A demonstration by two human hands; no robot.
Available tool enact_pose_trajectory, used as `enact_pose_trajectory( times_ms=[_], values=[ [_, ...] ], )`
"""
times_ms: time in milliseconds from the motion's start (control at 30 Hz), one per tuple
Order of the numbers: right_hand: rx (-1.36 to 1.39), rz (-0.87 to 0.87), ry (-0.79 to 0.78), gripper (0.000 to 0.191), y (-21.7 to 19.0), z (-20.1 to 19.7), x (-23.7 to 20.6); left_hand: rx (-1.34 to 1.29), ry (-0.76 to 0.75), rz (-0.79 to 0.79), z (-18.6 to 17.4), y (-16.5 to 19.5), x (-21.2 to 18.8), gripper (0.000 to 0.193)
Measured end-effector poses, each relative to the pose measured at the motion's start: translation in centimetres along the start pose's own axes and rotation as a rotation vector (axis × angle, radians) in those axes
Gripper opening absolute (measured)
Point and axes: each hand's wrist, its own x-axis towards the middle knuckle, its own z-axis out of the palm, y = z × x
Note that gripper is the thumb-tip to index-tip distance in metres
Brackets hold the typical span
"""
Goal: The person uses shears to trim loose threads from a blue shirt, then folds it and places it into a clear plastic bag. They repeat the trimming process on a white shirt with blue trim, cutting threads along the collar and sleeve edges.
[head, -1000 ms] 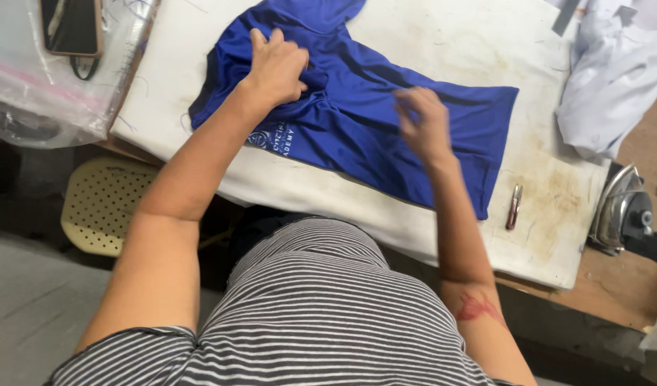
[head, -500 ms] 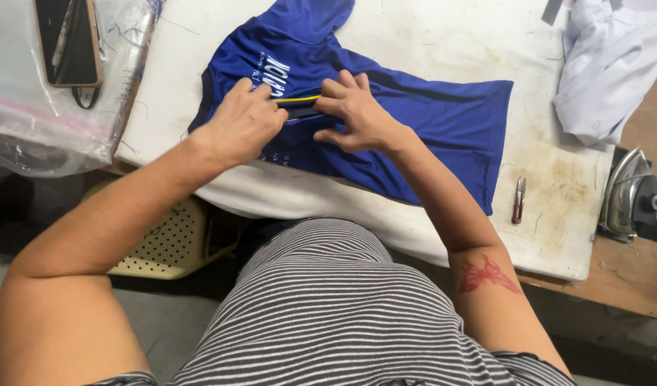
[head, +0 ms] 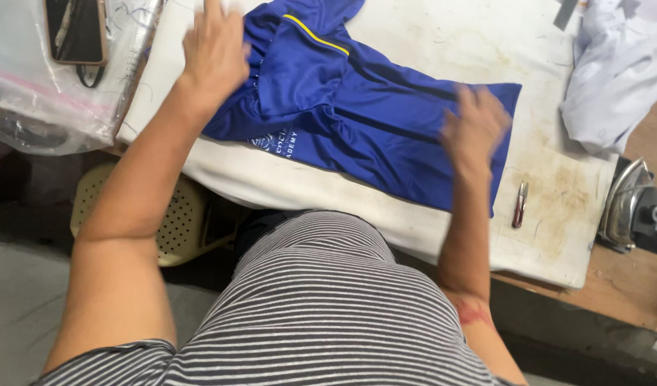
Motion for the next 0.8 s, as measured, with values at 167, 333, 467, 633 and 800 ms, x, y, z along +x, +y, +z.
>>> enact_pose_trajectory(
  times_ms=[167,333,467,633,800],
  values=[
    [0.094,0.265,-0.267,0.034,13.1,2.8,-10.8,-0.259,-0.824,-0.418,3.2,-4.8,-9.0,0.027],
    [0.777,0.675,-0.104,0.039,16.6,3.5,-12.4,-0.930,-0.538,-0.609,3.8,-7.2,-8.9,0.028],
    [0.639,0.702,-0.275,0.059,15.2,1.7,-13.1,-0.343,-0.591,-0.204,2.4,-7.6,-9.7,0.027],
    [0.395,0.723,-0.610,0.060,16.3,1.5,-16.0,-0.633,-0.529,-0.418,1.4,-8.4,-11.2,0.024],
    [1.781,0.662,-0.330,0.031,19.0,1.0,-16.1,-1.095,-0.470,-0.487,2.5,-8.2,-5.5,0.026]
  ],
)
